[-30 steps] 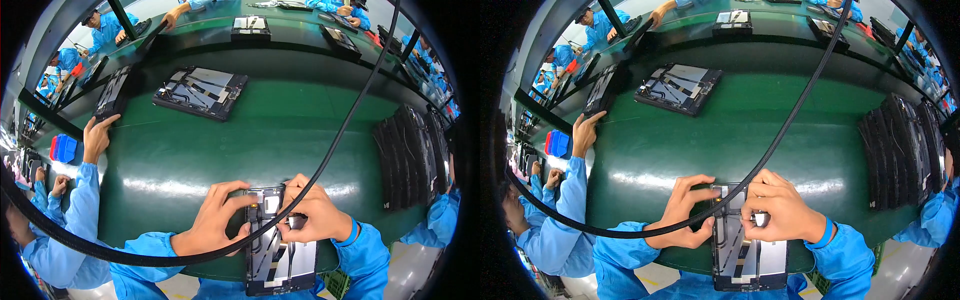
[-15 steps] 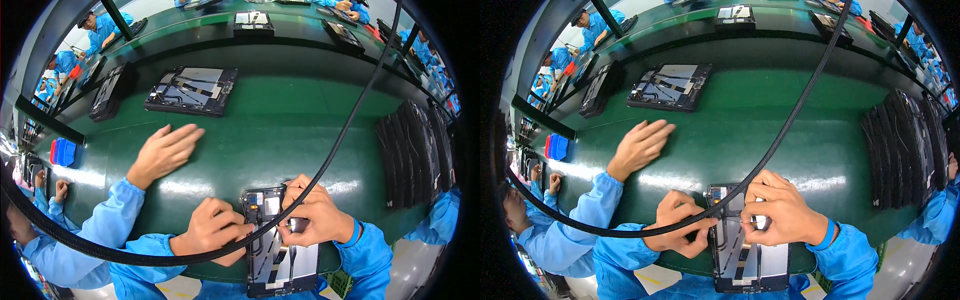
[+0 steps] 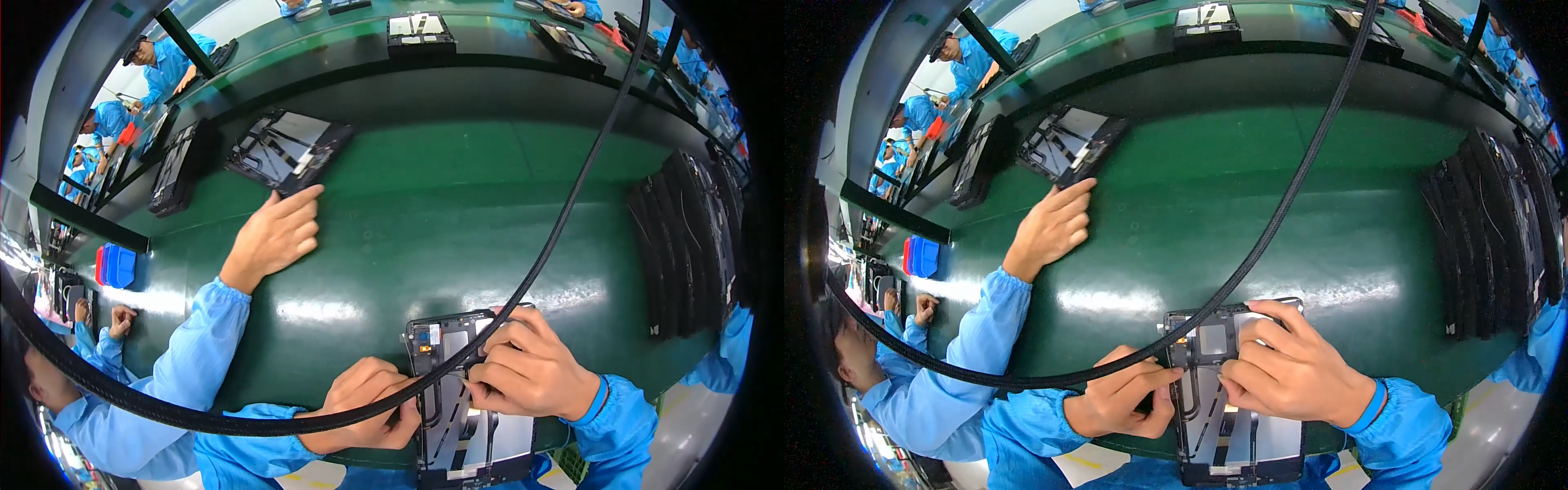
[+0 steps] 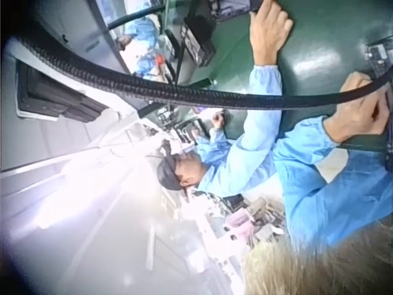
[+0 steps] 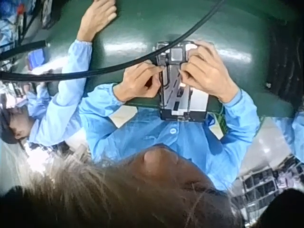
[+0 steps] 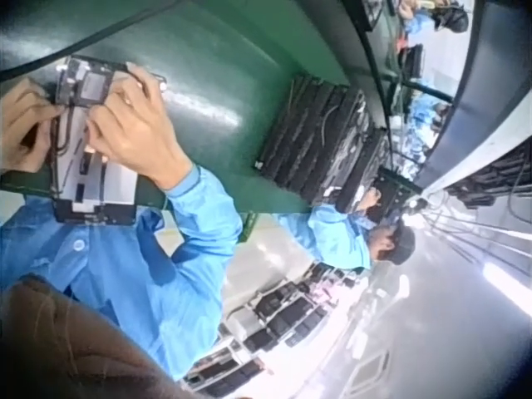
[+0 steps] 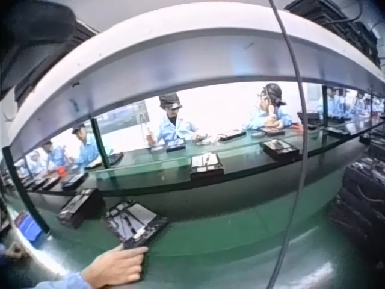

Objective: The person connects internal ribbon cables to a printed circuit board inside a tablet chassis by hand.

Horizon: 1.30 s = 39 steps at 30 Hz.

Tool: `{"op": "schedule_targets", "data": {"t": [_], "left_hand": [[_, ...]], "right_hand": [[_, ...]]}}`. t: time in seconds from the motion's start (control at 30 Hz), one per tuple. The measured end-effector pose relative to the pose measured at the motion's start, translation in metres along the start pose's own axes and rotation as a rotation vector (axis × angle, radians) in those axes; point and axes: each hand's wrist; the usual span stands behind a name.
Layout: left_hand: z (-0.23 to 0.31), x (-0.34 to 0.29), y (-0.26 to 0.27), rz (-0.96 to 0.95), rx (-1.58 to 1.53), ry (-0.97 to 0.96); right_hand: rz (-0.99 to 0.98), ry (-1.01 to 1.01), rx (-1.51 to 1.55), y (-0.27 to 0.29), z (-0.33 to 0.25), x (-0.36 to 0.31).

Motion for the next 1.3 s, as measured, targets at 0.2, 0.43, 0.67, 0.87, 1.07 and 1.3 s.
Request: {"op": "schedule_targets", "data": {"t": [0.2, 0.43, 0.67, 0.87, 1.07, 1.3], "left_hand": [[0.003, 0.004, 0.001, -0.064, -0.054, 0.108], [0.011, 0.004, -0.003, -0.078, 0.165, -0.023], [-0.018, 0.016, -0.004, 0.008, 0.371, -0.330], [-0.024, 0.054, -0.008, -0.285, 0.132, -0.494], [-0.016, 0.053, -0.017, -0.450, 0.007, -0.461], [0.007, 0.046, -0.021, -0.425, -0.084, -0.483]], "right_hand": [[0.021, -0.043, 0.074, 0.000, 0.002, -0.002], [0.007, -0.097, 0.140, 0.021, 0.006, 0.002], [-0.084, -0.249, 0.199, 0.039, 0.019, -0.012], [-0.066, -0.356, 0.335, 0.046, 0.031, -0.021], [-0.193, -0.571, 0.570, 0.055, 0.040, -0.026], [-0.230, -0.611, 0.631, 0.054, 0.049, -0.030]]}}
Point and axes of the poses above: each hand's wrist, its own x-axis towards the middle knuckle, its own y-axis out of the back of the hand, z = x × y, and after that the axes turned 4 degrees about y, right-handed
